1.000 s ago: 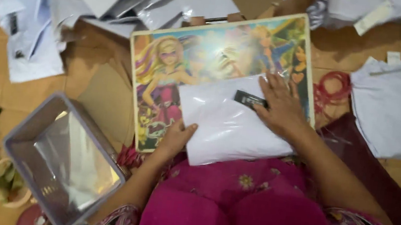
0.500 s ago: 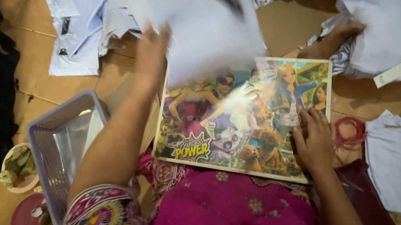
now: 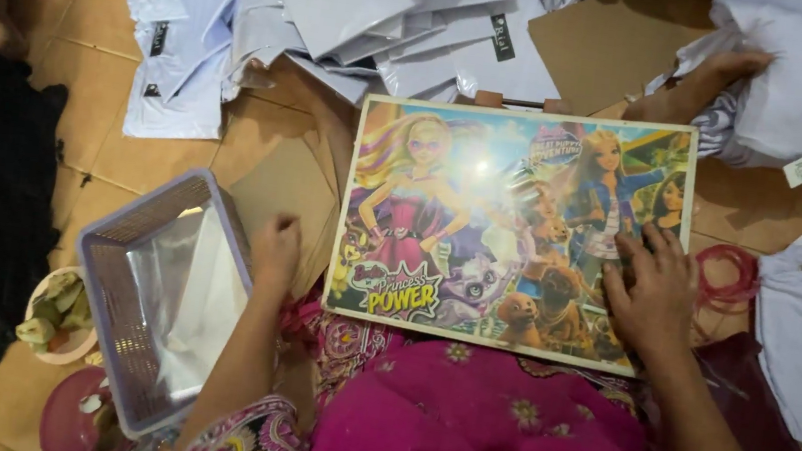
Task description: The person folds white t-shirts and places them into clear plastic bags on a printed board. They smooth the shirts, seal the bags, and set the packaged items aside. The process is repeated for multiple shirts.
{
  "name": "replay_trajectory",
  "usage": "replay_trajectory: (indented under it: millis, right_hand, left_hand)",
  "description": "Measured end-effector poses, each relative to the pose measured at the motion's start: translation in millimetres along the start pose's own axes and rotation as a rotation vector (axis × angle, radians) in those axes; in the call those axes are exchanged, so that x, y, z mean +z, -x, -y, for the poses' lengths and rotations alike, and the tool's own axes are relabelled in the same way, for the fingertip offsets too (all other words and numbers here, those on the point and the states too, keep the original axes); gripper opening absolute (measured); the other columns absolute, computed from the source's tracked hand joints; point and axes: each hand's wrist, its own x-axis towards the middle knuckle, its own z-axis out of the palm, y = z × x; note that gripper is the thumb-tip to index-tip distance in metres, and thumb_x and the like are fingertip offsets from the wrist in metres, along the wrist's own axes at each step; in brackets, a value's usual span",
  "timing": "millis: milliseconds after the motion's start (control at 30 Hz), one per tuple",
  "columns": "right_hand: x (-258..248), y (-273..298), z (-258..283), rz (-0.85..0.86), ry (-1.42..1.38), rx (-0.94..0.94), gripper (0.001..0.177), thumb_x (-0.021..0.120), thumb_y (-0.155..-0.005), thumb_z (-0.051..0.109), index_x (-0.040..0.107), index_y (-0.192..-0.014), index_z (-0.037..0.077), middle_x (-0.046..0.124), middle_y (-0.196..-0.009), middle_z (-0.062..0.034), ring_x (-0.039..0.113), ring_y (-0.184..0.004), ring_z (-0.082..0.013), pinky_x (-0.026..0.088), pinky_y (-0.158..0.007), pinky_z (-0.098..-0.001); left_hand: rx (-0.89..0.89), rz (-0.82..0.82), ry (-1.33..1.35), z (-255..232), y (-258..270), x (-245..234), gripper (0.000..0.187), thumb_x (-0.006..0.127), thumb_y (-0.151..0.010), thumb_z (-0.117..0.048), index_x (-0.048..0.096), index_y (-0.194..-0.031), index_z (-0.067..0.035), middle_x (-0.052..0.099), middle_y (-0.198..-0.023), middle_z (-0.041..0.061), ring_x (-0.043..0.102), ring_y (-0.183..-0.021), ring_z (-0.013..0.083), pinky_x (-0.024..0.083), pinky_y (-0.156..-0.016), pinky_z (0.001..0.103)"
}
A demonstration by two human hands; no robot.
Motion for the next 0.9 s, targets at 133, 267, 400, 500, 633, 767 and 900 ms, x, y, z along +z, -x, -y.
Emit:
replay_trajectory:
  millis: [133,267,400,500,633,767,900]
  right_hand:
    - [2,1,0,-0.019,0.009,-0.017,0.046,0.056,-0.100,0.039,0.067,-0.138,0.015,0.055,-0.156,-0.0174,0.043,-0.148,-0.0379,0.031,-0.113,-0.0594]
    - [-3,1,6,-0.015,0.000,0.002,0.045,0.056,-0.100,0.038,0.067,-0.137,0.014,0.055,-0.154,-0.0168,0.043,-0.147,-0.0375,0.029,-0.115,-0.0593]
    - [-6,-2,10,-0.010,0.022,0.025,0.044,0.054,-0.101,0.038,0.067,-0.136,0.014,0.056,-0.154,-0.0164,0.044,-0.147,-0.0366,0.030,-0.114,-0.0593]
    - [-10,-4,14,0.001,0.004,0.041,0.042,0.054,-0.099,0.036,0.069,-0.132,0.015,0.058,-0.151,-0.0171,0.045,-0.147,-0.0364,0.032,-0.113,-0.0603]
    - [-11,-6,17,0.029,0.001,0.064,0.042,0.053,-0.098,0.037,0.068,-0.131,0.016,0.056,-0.153,-0.0150,0.043,-0.147,-0.0356,0.031,-0.115,-0.0614]
    - [-11,-6,19,0.014,0.009,0.059,0.041,0.055,-0.096,0.035,0.068,-0.129,0.015,0.057,-0.152,-0.0142,0.045,-0.146,-0.0344,0.033,-0.114,-0.0596]
    - [-7,-6,18,0.034,0.010,0.093,0.041,0.055,-0.095,0.033,0.068,-0.129,0.016,0.057,-0.151,-0.0133,0.044,-0.146,-0.0330,0.035,-0.112,-0.0568]
  left_hand:
    - [0.019,-0.136,-0.172,61,15,-42,0.031,0.057,-0.089,-0.025,0.075,-0.103,-0.004,0.074,-0.102,0.014,0.067,-0.098,0.0334,0.049,-0.086,0.047]
    - [-0.185,0.046,-0.545,180,26,-62,0.041,0.051,-0.102,-0.044,0.063,-0.099,-0.005,0.069,-0.101,0.021,0.065,-0.098,0.0459,0.049,-0.081,0.057]
    - [-0.447,0.248,-0.564,253,42,-43,0.056,0.053,-0.096,-0.058,0.063,-0.121,-0.009,0.070,-0.122,0.022,0.064,-0.117,0.0425,0.049,-0.098,0.052]
    - [-0.551,0.329,-0.488,252,50,-35,0.067,0.058,-0.089,-0.064,0.060,-0.121,-0.004,0.071,-0.124,0.022,0.065,-0.120,0.0391,0.048,-0.101,0.048]
    - [-0.454,0.292,-0.553,267,44,-27,0.053,0.063,-0.087,-0.049,0.063,-0.113,-0.003,0.069,-0.120,0.023,0.066,-0.114,0.0411,0.052,-0.096,0.050]
    - [-0.357,0.300,-0.569,286,44,-28,0.032,0.057,-0.095,-0.042,0.062,-0.092,-0.010,0.075,-0.095,0.016,0.068,-0.092,0.0366,0.049,-0.082,0.047]
    - [-0.348,0.205,-0.433,298,49,-33,0.035,0.057,-0.090,-0.036,0.074,-0.103,-0.009,0.078,-0.103,0.017,0.071,-0.100,0.0370,0.050,-0.088,0.046]
